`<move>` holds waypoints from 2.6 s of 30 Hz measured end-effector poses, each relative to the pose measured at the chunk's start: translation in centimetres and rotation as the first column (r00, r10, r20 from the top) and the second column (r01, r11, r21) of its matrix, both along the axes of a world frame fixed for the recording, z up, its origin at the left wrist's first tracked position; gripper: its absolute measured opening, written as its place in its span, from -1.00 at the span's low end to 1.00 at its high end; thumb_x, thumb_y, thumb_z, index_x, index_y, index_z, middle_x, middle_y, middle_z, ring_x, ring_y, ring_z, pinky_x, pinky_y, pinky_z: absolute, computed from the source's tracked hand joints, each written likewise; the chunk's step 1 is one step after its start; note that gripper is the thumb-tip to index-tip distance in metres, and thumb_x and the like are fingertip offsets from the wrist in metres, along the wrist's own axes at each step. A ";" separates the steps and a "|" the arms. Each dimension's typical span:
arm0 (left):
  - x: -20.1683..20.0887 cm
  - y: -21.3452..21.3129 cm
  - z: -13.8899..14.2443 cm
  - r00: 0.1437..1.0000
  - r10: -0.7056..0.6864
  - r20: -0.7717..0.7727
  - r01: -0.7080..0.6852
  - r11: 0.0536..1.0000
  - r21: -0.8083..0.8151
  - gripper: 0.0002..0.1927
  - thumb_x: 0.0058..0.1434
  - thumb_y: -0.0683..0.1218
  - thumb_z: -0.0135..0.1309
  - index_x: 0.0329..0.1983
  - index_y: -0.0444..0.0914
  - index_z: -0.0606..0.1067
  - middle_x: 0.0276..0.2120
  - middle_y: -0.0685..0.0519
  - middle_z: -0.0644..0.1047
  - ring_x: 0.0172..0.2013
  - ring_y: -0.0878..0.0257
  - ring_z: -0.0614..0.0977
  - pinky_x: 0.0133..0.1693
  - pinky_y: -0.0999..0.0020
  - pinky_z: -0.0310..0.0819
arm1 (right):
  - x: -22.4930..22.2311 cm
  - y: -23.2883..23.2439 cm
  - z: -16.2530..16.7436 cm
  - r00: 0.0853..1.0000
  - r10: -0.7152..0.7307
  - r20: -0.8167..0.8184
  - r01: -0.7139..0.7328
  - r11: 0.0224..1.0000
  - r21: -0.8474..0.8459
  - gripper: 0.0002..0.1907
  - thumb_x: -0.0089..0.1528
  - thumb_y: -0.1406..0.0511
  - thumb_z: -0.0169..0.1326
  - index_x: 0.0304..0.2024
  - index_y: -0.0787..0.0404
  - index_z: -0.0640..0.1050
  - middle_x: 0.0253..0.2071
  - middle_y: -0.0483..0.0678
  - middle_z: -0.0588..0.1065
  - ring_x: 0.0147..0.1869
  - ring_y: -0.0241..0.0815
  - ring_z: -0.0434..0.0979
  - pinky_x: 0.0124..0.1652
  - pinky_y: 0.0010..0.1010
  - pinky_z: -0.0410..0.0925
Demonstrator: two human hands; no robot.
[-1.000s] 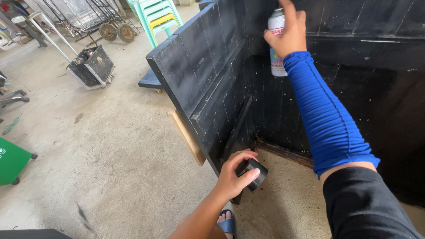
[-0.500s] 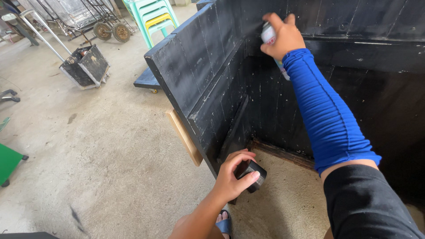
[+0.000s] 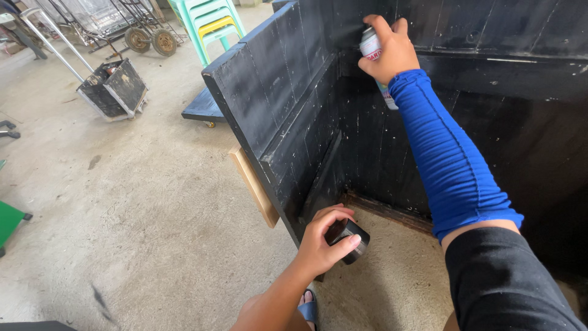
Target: The person sits on the floor and wipes the interior panels of a black wooden furniture piece with a cloth, then sprays the interior surfaces with an aerosol spray can, directing the spray across the panels.
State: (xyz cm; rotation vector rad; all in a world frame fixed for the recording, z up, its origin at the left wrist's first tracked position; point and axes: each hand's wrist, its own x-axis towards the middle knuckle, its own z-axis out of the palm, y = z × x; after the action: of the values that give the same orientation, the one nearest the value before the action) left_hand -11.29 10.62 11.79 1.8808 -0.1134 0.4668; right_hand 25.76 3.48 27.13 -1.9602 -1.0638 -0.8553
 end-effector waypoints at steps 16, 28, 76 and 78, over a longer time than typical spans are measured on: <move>0.0 -0.3 0.2 0.998 0.000 0.059 -0.003 0.999 0.050 -0.58 0.12 0.12 0.24 -0.13 -0.28 0.55 0.10 -0.06 0.57 0.34 0.03 0.43 0.25 0.11 0.34 | -1.7 0.4 -2.7 0.981 0.149 -0.125 -0.139 0.987 0.083 -0.18 0.01 0.28 0.36 0.33 -0.05 0.40 -0.04 0.20 0.42 0.07 0.22 0.49 0.12 -0.07 0.42; 0.1 -0.8 0.1 0.996 0.006 0.085 -0.013 0.997 0.077 -0.56 0.11 0.13 0.24 -0.13 -0.29 0.56 0.10 -0.07 0.58 0.32 0.02 0.45 0.24 0.10 0.36 | -2.4 0.4 -4.3 0.952 0.194 -0.237 -0.165 0.977 0.136 -0.20 0.04 0.28 0.34 0.34 -0.05 0.38 -0.01 0.19 0.41 0.07 0.19 0.51 0.12 -0.11 0.42; 1.0 -0.1 -1.9 0.990 -0.114 0.082 0.074 0.922 0.381 -0.47 0.05 0.20 0.32 -0.16 -0.31 0.56 -0.24 -0.05 0.62 -0.15 0.06 0.64 -0.01 0.20 0.50 | -20.5 -0.3 -1.4 0.940 0.340 0.001 -0.327 0.903 0.277 -0.31 0.15 0.33 0.31 0.34 0.16 0.43 0.07 0.12 0.41 0.12 0.05 0.48 0.18 -0.24 0.41; 1.1 -0.1 -1.9 0.985 -0.130 0.115 0.074 0.915 0.396 -0.46 0.06 0.21 0.32 -0.15 -0.31 0.55 -0.23 -0.05 0.61 -0.16 0.06 0.64 0.00 0.19 0.50 | -20.6 -0.2 -1.4 0.938 0.346 0.025 -0.341 0.903 0.263 -0.31 0.13 0.33 0.31 0.32 0.16 0.43 0.07 0.13 0.40 0.12 0.05 0.48 0.17 -0.24 0.41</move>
State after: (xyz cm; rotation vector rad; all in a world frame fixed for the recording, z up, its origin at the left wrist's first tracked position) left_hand -10.24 10.51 9.90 2.2181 -0.4243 0.5320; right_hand 5.14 3.29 25.70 -1.4996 -1.1732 -0.7339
